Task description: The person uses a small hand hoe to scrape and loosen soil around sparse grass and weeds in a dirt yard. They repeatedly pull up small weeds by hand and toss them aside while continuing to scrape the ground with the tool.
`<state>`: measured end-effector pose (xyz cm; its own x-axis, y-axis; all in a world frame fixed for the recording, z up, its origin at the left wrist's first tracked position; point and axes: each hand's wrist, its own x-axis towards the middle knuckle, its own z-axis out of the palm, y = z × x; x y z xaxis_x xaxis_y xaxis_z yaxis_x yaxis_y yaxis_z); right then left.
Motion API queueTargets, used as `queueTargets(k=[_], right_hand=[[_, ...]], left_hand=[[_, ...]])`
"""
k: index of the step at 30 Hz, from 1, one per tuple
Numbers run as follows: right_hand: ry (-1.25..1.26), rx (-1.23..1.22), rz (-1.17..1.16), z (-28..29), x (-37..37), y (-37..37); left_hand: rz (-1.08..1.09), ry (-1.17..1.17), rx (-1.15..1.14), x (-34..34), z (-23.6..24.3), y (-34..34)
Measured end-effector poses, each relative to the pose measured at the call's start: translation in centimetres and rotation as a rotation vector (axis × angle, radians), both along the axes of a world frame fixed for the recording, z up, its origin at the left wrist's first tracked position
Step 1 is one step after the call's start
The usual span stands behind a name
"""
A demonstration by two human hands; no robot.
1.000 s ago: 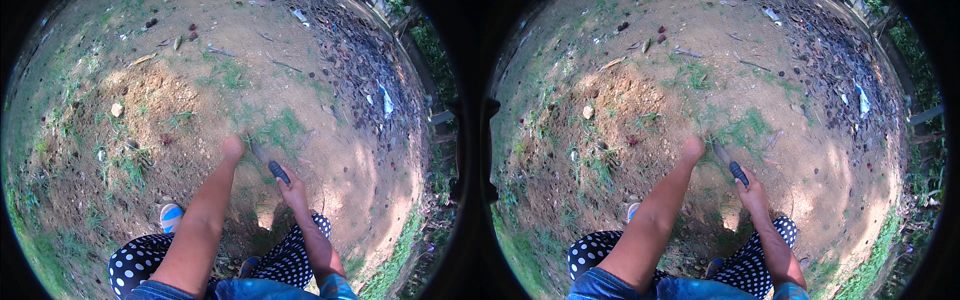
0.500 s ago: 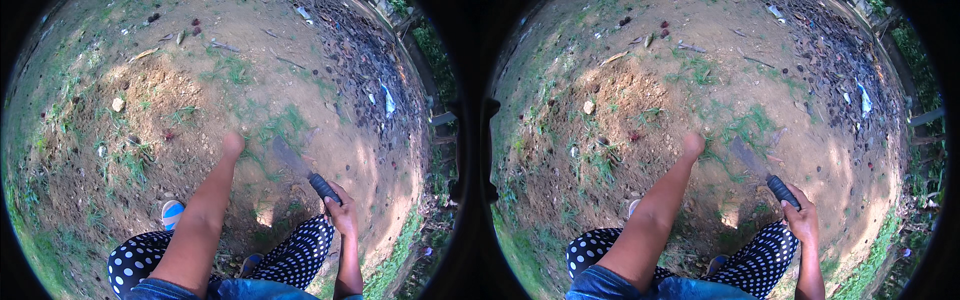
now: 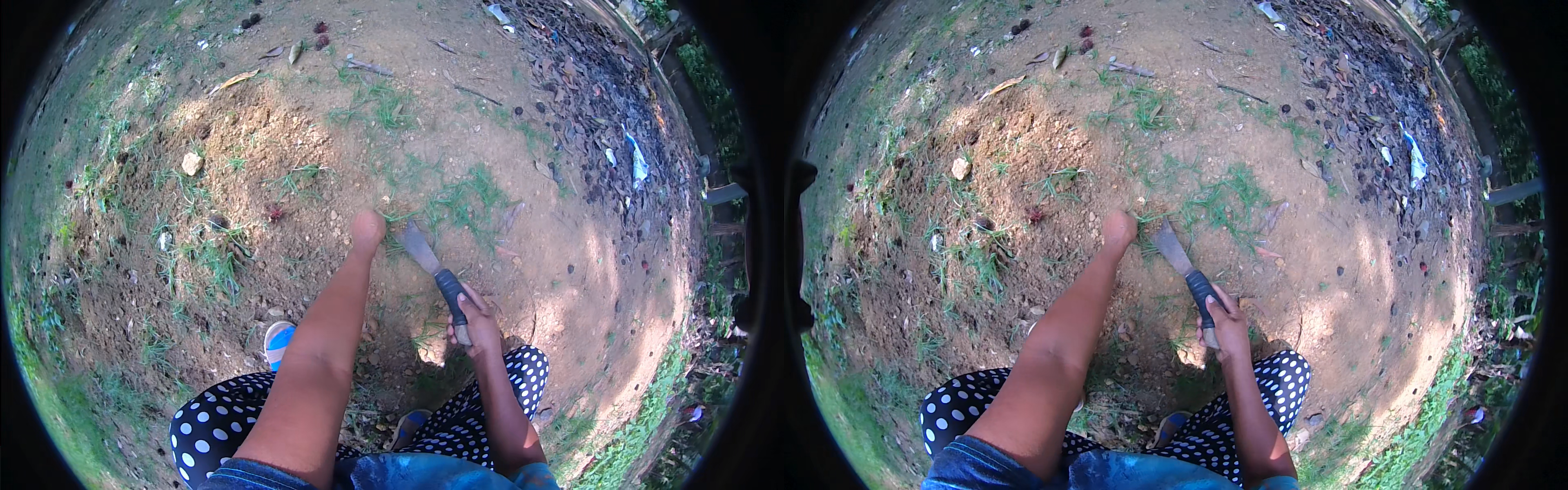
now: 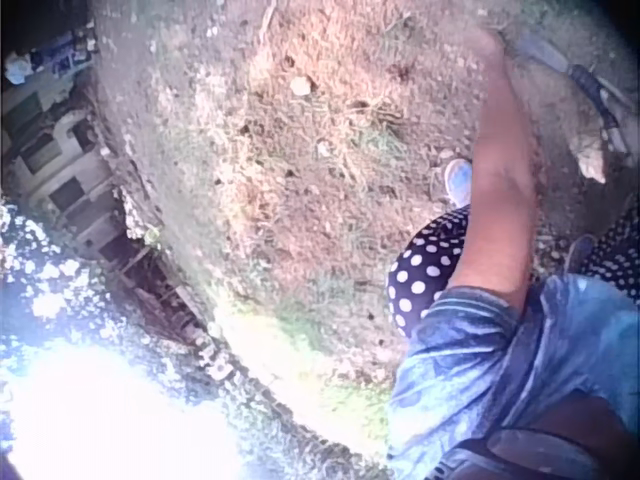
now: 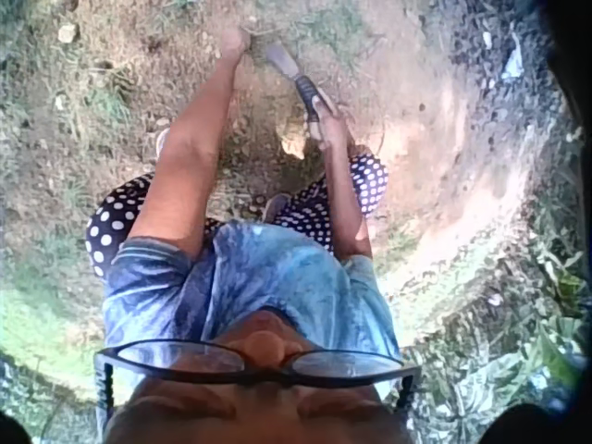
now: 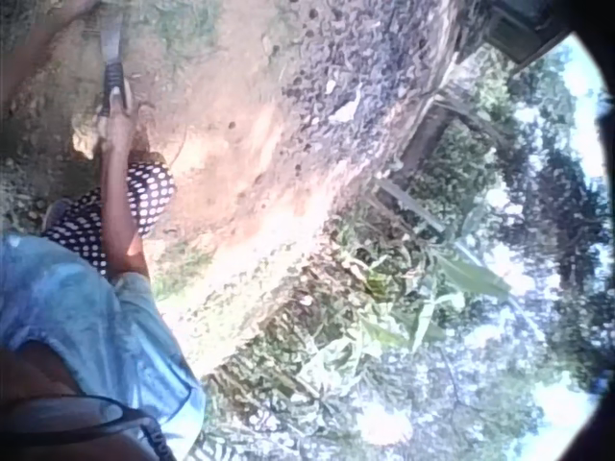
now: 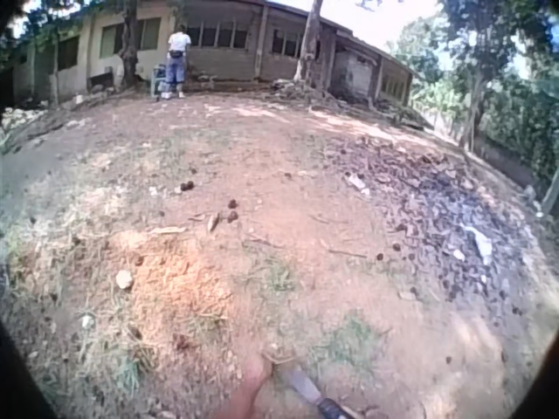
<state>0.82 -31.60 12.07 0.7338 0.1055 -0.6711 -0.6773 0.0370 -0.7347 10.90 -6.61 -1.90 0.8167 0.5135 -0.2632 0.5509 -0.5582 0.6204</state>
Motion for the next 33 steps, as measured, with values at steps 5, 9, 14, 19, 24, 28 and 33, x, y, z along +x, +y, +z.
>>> queueTargets(k=[5, 9, 14, 19, 24, 28, 33], right_hand=[[-0.29, -0.453, 0.35, 9.3, -0.8, -3.4], [-0.411, -0.577, 0.437, 12.5, -0.4, -7.9], [-0.183, -0.502, 0.272, 0.6, 1.1, -1.3], [-0.237, -0.318, 0.129, -1.3, -1.7, 0.9], [-0.253, -0.371, 0.292, 9.6, -1.2, -4.5], [-0.277, -0.504, 0.326, 14.7, -1.0, -10.5], [-0.216, -0.555, 0.373, 4.3, 2.0, -3.9]], left_hand=[[0.067, 0.202, -0.023, -1.2, 0.4, 3.6], [0.068, 0.178, 0.081, -1.4, 3.6, 5.3], [-0.023, 0.113, 0.239, -1.8, 5.4, 3.3], [-0.054, 0.161, 0.156, -2.9, 3.2, 1.0], [0.053, 0.076, 0.256, -4.9, 4.2, 2.2], [-0.011, 0.057, 0.156, -4.5, 5.0, 1.3], [-0.233, -0.068, -0.029, -2.8, 5.1, -0.7]])
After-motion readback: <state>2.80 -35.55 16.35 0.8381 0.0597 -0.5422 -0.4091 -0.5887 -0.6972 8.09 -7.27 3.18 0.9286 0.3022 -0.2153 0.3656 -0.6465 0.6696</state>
